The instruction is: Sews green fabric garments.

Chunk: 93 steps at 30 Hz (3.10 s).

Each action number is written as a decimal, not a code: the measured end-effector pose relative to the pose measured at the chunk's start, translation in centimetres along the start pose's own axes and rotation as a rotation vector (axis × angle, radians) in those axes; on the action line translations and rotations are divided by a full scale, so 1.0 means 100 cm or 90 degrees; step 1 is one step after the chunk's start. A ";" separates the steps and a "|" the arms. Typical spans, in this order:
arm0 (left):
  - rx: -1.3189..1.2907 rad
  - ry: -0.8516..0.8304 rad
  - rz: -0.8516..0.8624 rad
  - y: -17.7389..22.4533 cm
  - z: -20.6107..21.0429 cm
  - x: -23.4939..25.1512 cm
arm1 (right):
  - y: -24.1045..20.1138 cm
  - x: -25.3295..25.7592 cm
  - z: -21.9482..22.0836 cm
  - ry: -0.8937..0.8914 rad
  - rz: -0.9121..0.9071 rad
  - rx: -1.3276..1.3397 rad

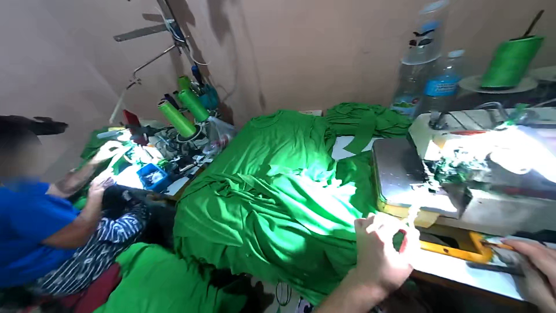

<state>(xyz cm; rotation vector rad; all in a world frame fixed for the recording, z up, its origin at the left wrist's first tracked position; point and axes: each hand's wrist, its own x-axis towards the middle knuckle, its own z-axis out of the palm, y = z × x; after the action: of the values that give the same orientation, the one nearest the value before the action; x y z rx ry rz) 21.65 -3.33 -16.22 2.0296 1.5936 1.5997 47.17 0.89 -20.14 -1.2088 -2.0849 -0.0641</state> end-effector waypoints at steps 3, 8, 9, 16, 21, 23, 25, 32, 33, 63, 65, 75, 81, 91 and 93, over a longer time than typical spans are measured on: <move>0.019 0.040 0.010 -0.001 -0.004 0.001 | -0.019 0.002 -0.002 0.168 -0.015 0.100; 0.102 0.005 -0.023 -0.004 -0.006 0.000 | -0.065 0.000 -0.004 0.197 0.177 0.649; 0.110 -0.006 -0.032 -0.006 -0.004 -0.001 | -0.074 -0.001 -0.003 0.189 0.221 0.711; 0.057 -0.017 -0.072 -0.008 -0.005 -0.002 | -0.103 0.003 0.011 0.155 0.362 0.812; 0.001 -0.005 -0.066 -0.007 -0.002 -0.004 | -0.092 0.005 0.009 -0.060 0.487 1.101; -0.005 -0.010 -0.068 -0.006 -0.002 -0.004 | -0.096 0.008 0.010 -0.103 0.473 1.061; -0.008 -0.014 -0.068 -0.006 -0.003 -0.004 | -0.097 0.013 0.014 -0.143 0.418 0.918; -0.006 -0.002 -0.066 -0.007 -0.002 -0.004 | -0.095 0.046 0.030 -0.154 0.327 0.628; -0.005 -0.001 -0.067 -0.007 -0.002 -0.004 | -0.094 0.050 0.031 -0.166 0.325 0.616; 0.081 0.021 -0.067 -0.002 0.017 0.086 | -0.062 0.048 -0.012 0.068 0.212 0.149; 0.077 0.034 -0.109 -0.006 0.017 0.090 | -0.070 0.065 -0.009 0.108 0.152 0.045; 0.106 0.048 -0.079 -0.010 0.019 0.091 | -0.132 0.148 -0.010 -0.221 0.234 -0.099; 0.114 0.081 -0.012 -0.013 0.024 0.083 | -0.130 0.148 -0.010 -0.273 0.189 -0.137; 0.123 0.099 -0.027 -0.001 0.026 0.075 | -0.121 0.141 -0.019 -0.274 0.185 -0.137; 0.138 0.111 -0.005 0.001 0.026 0.075 | -0.127 0.147 -0.022 -0.328 0.224 -0.092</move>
<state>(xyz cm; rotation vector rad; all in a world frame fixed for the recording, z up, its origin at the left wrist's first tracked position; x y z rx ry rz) 22.90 3.56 -12.49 2.0271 1.9104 1.7112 34.07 3.85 -5.93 -1.8153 -2.2810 0.2932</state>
